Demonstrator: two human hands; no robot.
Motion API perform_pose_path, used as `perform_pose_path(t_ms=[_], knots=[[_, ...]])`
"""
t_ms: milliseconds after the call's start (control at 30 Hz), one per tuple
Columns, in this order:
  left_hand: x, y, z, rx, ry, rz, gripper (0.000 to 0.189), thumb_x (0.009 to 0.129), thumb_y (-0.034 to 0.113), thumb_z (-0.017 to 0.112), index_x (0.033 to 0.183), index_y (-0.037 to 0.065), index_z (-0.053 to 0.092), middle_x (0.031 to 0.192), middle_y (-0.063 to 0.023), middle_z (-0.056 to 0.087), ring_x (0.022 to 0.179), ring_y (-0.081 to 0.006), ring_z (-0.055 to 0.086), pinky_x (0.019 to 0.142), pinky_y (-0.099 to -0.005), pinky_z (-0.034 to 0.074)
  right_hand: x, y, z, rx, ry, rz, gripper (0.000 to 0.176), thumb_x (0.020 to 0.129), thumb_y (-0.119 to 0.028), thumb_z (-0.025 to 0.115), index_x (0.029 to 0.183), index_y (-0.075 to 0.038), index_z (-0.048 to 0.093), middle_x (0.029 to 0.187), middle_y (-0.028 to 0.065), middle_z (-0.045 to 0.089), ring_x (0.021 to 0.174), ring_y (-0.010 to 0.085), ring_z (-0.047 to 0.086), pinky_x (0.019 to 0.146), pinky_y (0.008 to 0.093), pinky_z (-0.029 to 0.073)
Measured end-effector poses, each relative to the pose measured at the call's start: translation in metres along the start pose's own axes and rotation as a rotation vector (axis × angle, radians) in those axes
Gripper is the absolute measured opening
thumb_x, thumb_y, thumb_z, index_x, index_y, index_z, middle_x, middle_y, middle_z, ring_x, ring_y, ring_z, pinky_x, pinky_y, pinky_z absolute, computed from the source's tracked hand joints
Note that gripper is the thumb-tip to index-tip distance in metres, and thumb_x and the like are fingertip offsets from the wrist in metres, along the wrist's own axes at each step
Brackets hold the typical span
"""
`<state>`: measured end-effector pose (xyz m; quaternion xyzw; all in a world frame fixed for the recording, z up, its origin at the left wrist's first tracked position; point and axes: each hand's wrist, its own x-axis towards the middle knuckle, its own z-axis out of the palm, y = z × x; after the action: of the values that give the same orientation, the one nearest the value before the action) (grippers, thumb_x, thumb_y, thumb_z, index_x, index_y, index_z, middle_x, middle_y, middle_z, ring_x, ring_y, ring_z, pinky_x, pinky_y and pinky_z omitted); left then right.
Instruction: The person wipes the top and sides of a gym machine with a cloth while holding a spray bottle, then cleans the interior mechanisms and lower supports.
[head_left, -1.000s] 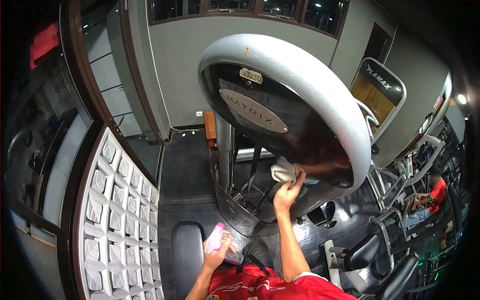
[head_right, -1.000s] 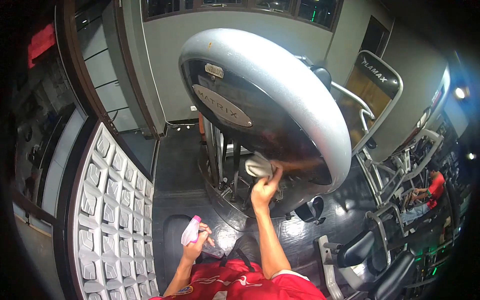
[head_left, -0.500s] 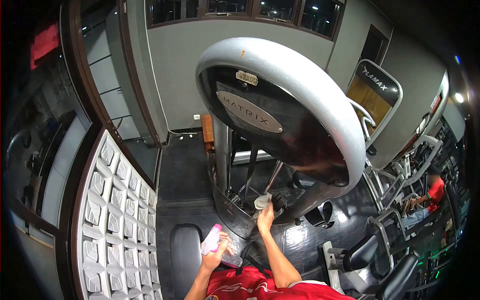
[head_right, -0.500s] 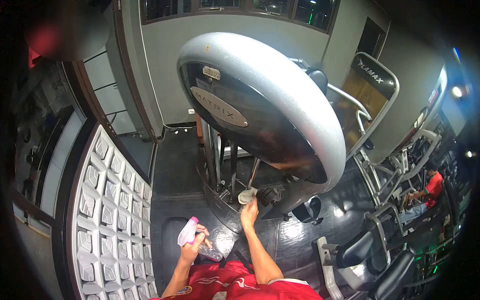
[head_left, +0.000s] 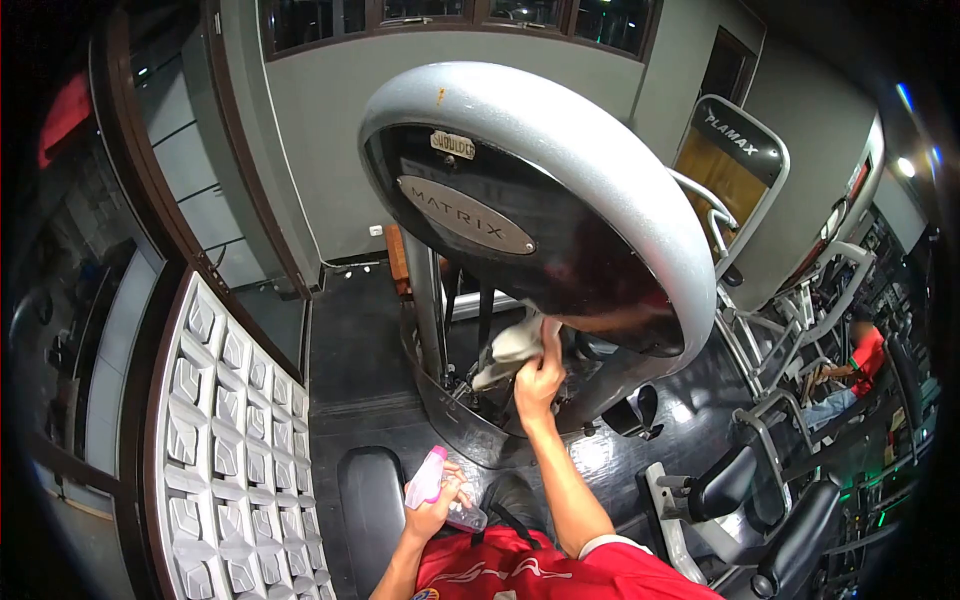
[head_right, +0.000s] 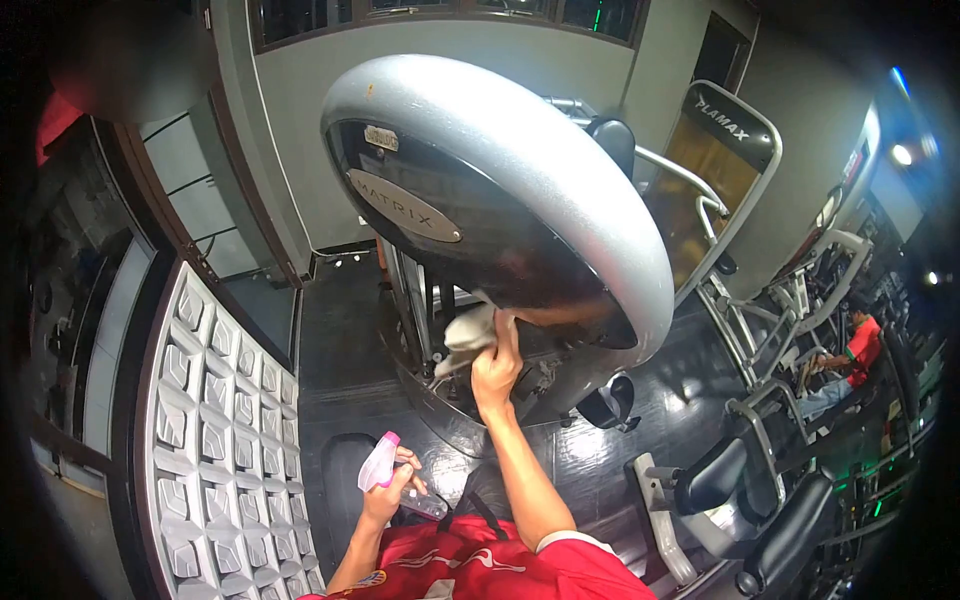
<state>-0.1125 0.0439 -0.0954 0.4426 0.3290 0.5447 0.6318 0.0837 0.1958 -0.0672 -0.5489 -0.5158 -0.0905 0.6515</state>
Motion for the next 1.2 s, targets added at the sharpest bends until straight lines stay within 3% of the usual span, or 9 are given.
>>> perform_pose_path(t_ms=[200, 333, 433, 633, 800, 900, 967, 1000, 1200], knots=[[0.001, -0.004, 0.001, 0.019, -0.014, 0.014, 0.021, 0.088, 0.004, 0.057, 0.105, -0.007, 0.052, 0.085, -0.0126, 0.061, 0.061, -0.0195, 0.064, 0.058, -0.0306, 0.053, -0.095, 0.050, -0.037, 0.170, -0.352, 0.616, 0.042, 0.088, 0.002, 0.037, 0.130, 0.000, 0.045, 0.122, 0.0196, 0.055, 0.118, 0.0304, 0.051, 0.098, 0.0346, 0.038], [0.000, -0.002, 0.002, 0.011, -0.025, -0.007, 0.020, 0.088, 0.004, 0.056, 0.105, -0.007, 0.052, 0.085, -0.0126, 0.061, 0.062, -0.0191, 0.064, 0.058, -0.0303, 0.053, -0.067, 0.057, -0.065, 1.222, 0.018, 1.268, 0.039, 0.096, -0.014, 0.041, 0.132, -0.002, 0.038, 0.133, 0.0121, 0.045, 0.122, 0.0243, 0.044, 0.107, 0.0366, 0.031], [0.001, -0.002, 0.000, 0.037, -0.026, -0.007, 0.021, 0.088, 0.003, 0.056, 0.105, -0.007, 0.052, 0.085, -0.0126, 0.061, 0.062, -0.0185, 0.064, 0.058, -0.0296, 0.053, -0.007, 0.034, -0.088, 1.395, -0.013, 1.136, 0.047, 0.098, -0.034, 0.038, 0.132, -0.003, 0.037, 0.133, 0.0122, 0.045, 0.122, 0.0272, 0.044, 0.106, 0.0436, 0.032], [-0.003, -0.003, -0.004, 0.037, -0.030, -0.010, 0.022, 0.088, 0.003, 0.055, 0.107, -0.007, 0.051, 0.085, -0.0129, 0.061, 0.062, -0.0177, 0.064, 0.059, -0.0290, 0.053, 0.016, 0.061, -0.104, 2.121, -0.078, 0.961, 0.039, 0.097, -0.026, 0.036, 0.127, -0.003, 0.046, 0.121, 0.0133, 0.057, 0.117, 0.0254, 0.050, 0.103, 0.0453, 0.035], [-0.011, 0.002, -0.011, 0.001, 0.011, 0.026, 0.022, 0.088, 0.000, 0.055, 0.108, -0.007, 0.051, 0.085, -0.0136, 0.061, 0.063, -0.0182, 0.064, 0.060, -0.0305, 0.053, -0.028, 0.124, -0.109, 1.777, 0.519, 1.291, 0.037, 0.093, -0.016, 0.033, 0.122, -0.004, 0.053, 0.121, 0.0127, 0.059, 0.114, 0.0248, 0.054, 0.104, 0.0460, 0.035], [-0.015, 0.005, -0.023, 0.087, -0.014, 0.054, 0.023, 0.087, 0.001, 0.053, 0.109, -0.001, 0.048, 0.091, -0.0139, 0.057, 0.060, -0.0227, 0.062, 0.058, -0.0351, 0.055, -0.046, 0.150, -0.102, 1.940, 0.525, 1.305, 0.034, 0.092, -0.015, 0.036, 0.119, -0.004, 0.055, 0.118, 0.0128, 0.060, 0.112, 0.0250, 0.054, 0.103, 0.0453, 0.036], [-0.017, 0.008, -0.029, 0.109, 0.012, 0.077, 0.023, 0.088, 0.001, 0.053, 0.109, -0.001, 0.047, 0.090, -0.0137, 0.057, 0.060, -0.0226, 0.062, 0.058, -0.0349, 0.055, -0.051, 0.172, -0.100, 2.094, 0.059, 1.050, 0.032, 0.092, -0.016, 0.038, 0.117, -0.005, 0.055, 0.117, 0.0132, 0.060, 0.111, 0.0253, 0.055, 0.102, 0.0446, 0.037], [-0.016, 0.009, -0.032, 0.133, 0.034, 0.102, 0.022, 0.088, 0.002, 0.053, 0.109, -0.001, 0.047, 0.090, -0.0136, 0.057, 0.059, -0.0225, 0.062, 0.057, -0.0347, 0.055, -0.034, 0.154, -0.100, 1.710, 0.352, 1.292, 0.032, 0.093, -0.018, 0.039, 0.119, -0.006, 0.054, 0.119, 0.0133, 0.059, 0.109, 0.0249, 0.055, 0.101, 0.0442, 0.038], [-0.020, 0.022, -0.035, 0.030, 0.175, 0.123, 0.021, 0.087, -0.001, 0.056, 0.106, -0.007, 0.052, 0.084, -0.0139, 0.061, 0.060, -0.0177, 0.064, 0.055, -0.0291, 0.053, 0.007, 0.015, -0.096, 1.355, 0.182, 1.094, 0.040, 0.097, -0.032, 0.038, 0.126, -0.006, 0.047, 0.122, 0.0117, 0.054, 0.109, 0.0267, 0.052, 0.100, 0.0431, 0.037]])
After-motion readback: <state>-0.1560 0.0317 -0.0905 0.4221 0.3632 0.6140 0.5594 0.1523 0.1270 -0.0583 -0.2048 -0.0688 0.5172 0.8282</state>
